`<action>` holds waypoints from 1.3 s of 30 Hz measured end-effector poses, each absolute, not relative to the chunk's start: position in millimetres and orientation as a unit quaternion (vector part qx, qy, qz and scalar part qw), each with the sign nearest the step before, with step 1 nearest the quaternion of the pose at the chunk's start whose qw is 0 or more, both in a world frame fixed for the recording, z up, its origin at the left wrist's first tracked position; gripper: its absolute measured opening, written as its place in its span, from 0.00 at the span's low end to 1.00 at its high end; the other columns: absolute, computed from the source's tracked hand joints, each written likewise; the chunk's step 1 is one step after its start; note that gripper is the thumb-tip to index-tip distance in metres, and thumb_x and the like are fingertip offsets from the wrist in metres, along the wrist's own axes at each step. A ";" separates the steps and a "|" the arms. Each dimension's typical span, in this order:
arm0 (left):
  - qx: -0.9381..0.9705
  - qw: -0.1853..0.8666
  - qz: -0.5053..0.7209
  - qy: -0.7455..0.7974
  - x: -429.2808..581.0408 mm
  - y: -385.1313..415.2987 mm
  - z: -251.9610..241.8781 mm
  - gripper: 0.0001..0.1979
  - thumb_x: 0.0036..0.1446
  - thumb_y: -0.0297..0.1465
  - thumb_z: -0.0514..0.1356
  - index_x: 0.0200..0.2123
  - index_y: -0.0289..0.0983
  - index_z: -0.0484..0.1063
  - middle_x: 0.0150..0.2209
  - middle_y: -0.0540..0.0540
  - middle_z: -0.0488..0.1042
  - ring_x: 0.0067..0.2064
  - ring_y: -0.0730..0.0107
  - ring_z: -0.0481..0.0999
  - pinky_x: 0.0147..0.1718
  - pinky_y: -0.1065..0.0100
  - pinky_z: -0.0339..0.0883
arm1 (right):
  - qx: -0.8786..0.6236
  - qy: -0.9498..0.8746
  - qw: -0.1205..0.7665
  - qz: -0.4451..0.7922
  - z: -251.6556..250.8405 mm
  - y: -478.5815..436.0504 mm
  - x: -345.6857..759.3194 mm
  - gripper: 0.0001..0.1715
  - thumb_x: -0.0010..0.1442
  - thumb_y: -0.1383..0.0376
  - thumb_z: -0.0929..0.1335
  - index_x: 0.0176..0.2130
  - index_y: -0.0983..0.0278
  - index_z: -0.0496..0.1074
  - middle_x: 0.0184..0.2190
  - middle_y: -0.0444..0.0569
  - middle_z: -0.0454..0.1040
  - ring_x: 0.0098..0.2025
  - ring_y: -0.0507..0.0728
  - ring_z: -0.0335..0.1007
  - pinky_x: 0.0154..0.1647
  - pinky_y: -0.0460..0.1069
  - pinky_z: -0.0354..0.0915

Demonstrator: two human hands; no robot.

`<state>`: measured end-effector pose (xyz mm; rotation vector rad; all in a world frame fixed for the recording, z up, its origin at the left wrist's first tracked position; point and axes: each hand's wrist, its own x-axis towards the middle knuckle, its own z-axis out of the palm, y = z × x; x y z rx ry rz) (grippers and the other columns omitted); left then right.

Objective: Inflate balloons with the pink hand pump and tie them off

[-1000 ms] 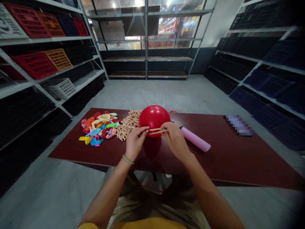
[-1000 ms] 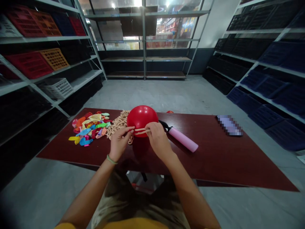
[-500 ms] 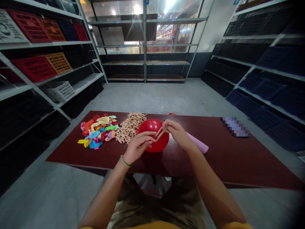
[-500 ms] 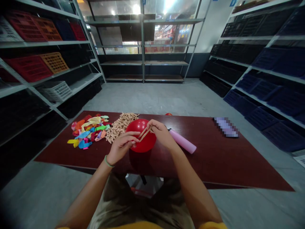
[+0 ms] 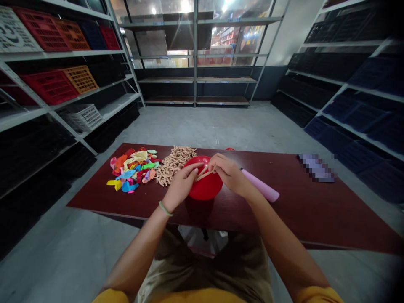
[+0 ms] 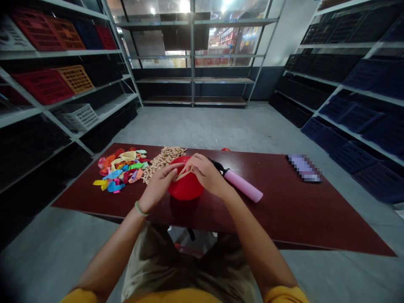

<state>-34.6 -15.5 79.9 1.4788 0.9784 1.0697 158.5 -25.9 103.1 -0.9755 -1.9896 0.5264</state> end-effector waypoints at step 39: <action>0.493 0.702 0.386 0.341 -34.4 -31.0 74.3 0.17 0.60 0.45 0.59 0.30 0.36 0.68 0.24 0.51 0.67 0.22 0.77 0.66 0.23 0.73 0.62 | -0.427 -0.756 0.426 0.254 122.2 -15.2 147.8 0.10 0.65 0.61 0.63 0.39 0.58 0.74 0.37 0.46 0.75 0.40 0.56 0.69 0.45 0.51 0.63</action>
